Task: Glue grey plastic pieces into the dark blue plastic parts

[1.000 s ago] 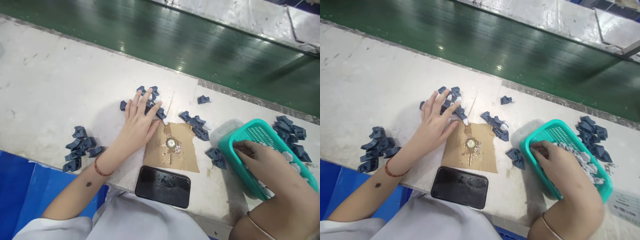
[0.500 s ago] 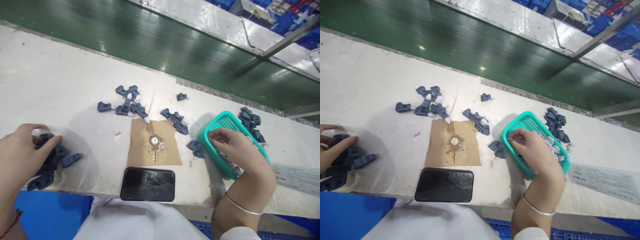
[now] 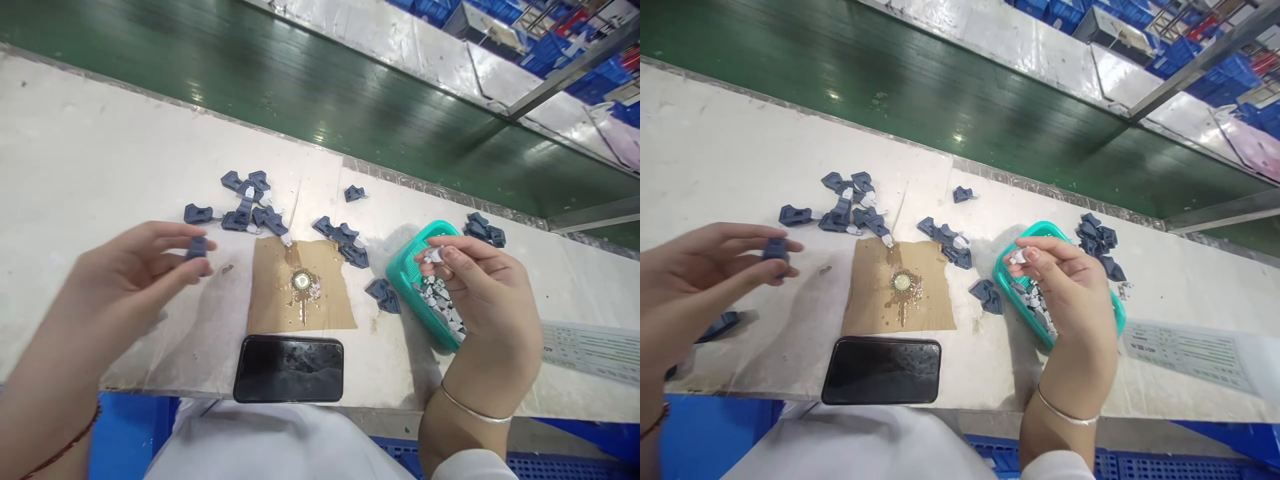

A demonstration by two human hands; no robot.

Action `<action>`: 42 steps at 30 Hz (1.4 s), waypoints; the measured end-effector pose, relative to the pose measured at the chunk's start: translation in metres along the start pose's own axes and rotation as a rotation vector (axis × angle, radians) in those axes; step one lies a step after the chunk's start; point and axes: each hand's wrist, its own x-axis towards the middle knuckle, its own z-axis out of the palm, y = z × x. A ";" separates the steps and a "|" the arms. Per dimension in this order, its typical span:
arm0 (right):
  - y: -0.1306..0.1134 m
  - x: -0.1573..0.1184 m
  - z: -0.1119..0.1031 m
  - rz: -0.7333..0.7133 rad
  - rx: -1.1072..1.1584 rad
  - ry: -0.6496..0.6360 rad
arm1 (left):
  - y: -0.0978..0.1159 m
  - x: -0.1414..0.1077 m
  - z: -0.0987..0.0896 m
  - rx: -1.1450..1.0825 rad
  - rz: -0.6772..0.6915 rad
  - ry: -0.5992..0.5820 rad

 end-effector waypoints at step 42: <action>0.036 -0.031 0.106 -0.067 0.170 -0.262 | -0.026 0.027 0.087 0.081 0.776 -0.384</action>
